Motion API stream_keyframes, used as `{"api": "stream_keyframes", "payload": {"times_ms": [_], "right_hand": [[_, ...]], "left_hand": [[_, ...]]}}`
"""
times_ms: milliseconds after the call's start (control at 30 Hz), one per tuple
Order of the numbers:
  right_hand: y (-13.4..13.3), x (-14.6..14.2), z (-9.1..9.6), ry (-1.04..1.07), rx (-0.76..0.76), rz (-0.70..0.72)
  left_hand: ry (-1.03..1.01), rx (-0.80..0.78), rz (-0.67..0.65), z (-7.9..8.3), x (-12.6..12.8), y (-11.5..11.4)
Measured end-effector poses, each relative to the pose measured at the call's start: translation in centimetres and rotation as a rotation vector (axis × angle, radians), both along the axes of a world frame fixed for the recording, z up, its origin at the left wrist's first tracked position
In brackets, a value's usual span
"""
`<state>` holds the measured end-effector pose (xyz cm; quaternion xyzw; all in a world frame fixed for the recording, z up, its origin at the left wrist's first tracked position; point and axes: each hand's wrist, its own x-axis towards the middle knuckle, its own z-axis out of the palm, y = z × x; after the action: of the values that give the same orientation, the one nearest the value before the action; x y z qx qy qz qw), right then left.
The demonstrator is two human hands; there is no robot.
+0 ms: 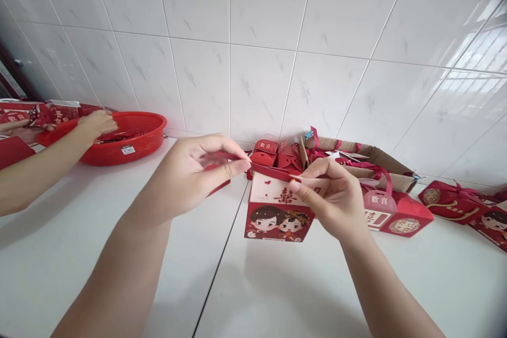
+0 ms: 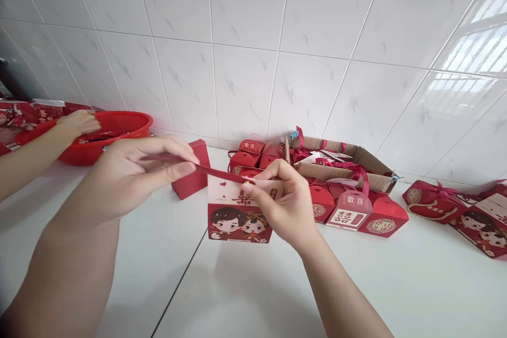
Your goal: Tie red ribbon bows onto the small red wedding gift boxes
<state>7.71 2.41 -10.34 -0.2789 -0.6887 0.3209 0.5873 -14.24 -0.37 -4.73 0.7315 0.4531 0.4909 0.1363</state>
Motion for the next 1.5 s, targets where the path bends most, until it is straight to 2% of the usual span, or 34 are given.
{"api": "stream_keyframes", "payload": {"times_ms": [100, 267, 400, 633, 800, 900, 1033, 1133, 1500], "right_hand": [[-0.3, -0.3, -0.2, -0.118, 0.204, 0.049], [-0.6, -0.2, -0.2, -0.225, 0.524, 0.149], [-0.9, -0.2, 0.1, -0.259, 0.637, 0.154], [-0.9, 0.0, 0.5, -0.278, 0.673, 0.118], [-0.9, 0.1, 0.7, -0.279, 0.676, 0.115], [-0.9, 0.0, 0.7, -0.266, 0.699, 0.107], [-0.8, 0.0, 0.7, -0.257, 0.691, 0.111], [-0.8, 0.1, 0.6, -0.255, 0.671, 0.125], [-0.7, 0.2, 0.6, -0.247, 0.662, 0.098]], "left_hand": [[-0.156, 0.016, -0.030, -0.1, 0.3, -0.2], [-0.341, -0.063, -0.122, -0.8, 2.3, -0.4], [-0.283, -0.144, -0.231, -0.9, 2.9, -0.6], [-0.106, -0.274, -0.329, -0.9, 1.9, -0.7], [0.009, -0.164, -0.295, -0.9, 2.0, -0.4], [-0.010, -0.141, -0.288, -1.0, 2.2, -0.4], [-0.056, -0.260, -0.381, -1.1, 2.4, -0.7], [-0.096, -0.284, -0.435, -1.1, 2.6, -0.9], [-0.067, -0.123, -0.460, -1.4, 2.5, -0.8]]}}
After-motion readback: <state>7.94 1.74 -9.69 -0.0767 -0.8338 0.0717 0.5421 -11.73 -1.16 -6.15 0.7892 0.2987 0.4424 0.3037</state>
